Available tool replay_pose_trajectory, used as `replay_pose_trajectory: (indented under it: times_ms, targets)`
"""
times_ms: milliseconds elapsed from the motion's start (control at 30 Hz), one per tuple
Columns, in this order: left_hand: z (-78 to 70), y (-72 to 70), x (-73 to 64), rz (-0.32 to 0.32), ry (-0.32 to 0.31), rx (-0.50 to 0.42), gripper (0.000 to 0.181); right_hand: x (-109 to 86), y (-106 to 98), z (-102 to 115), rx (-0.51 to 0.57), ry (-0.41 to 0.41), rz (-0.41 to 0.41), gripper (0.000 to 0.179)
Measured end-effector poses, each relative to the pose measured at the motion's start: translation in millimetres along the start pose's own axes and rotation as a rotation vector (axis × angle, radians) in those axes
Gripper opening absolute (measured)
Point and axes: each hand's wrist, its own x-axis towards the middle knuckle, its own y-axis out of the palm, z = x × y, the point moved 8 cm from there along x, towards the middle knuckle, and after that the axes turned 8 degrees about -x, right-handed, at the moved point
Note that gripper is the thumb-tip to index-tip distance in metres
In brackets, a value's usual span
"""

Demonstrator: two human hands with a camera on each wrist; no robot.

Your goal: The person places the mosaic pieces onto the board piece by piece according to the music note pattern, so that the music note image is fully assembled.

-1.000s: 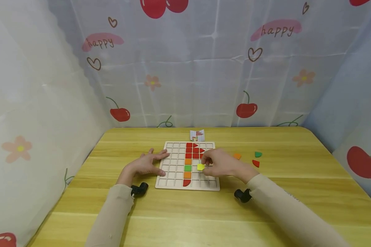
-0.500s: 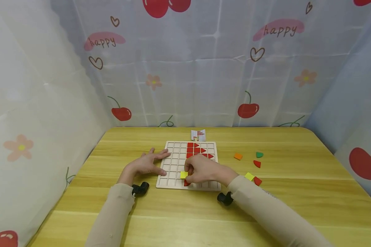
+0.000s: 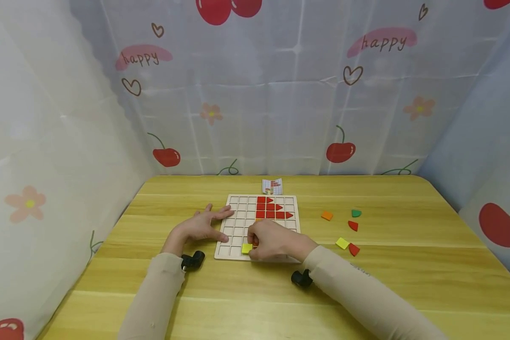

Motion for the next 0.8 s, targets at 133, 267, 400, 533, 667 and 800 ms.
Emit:
replay_pose_trajectory:
  times_ms: [133,267,400,533,667,800]
  targets:
    - [0.0,-0.3,0.0,0.001,0.003,0.004,0.090,0.9,1.2,0.9,-0.019,0.003,0.007,0.010]
    - [-0.8,0.3,-0.6,0.007,0.004,-0.003,0.090,0.7,2.0,1.9,-0.018,0.004,0.023,0.011]
    - [-0.7,0.3,-1.1,0.007,-0.004,-0.002,0.090,-0.3,0.9,3.5,-0.019,-0.003,0.030,0.011]
    - [-0.3,-0.3,-0.9,0.003,-0.010,0.004,0.090,-1.2,-0.7,4.7,-0.013,-0.008,0.018,0.012]
    - [-0.3,-0.5,-0.6,0.004,-0.010,0.005,0.090,-1.1,-0.3,4.8,0.011,-0.015,-0.004,0.014]
    - [-0.7,-0.5,-0.5,0.009,-0.009,-0.002,0.091,-1.6,-0.1,5.0,0.034,-0.012,-0.024,0.015]
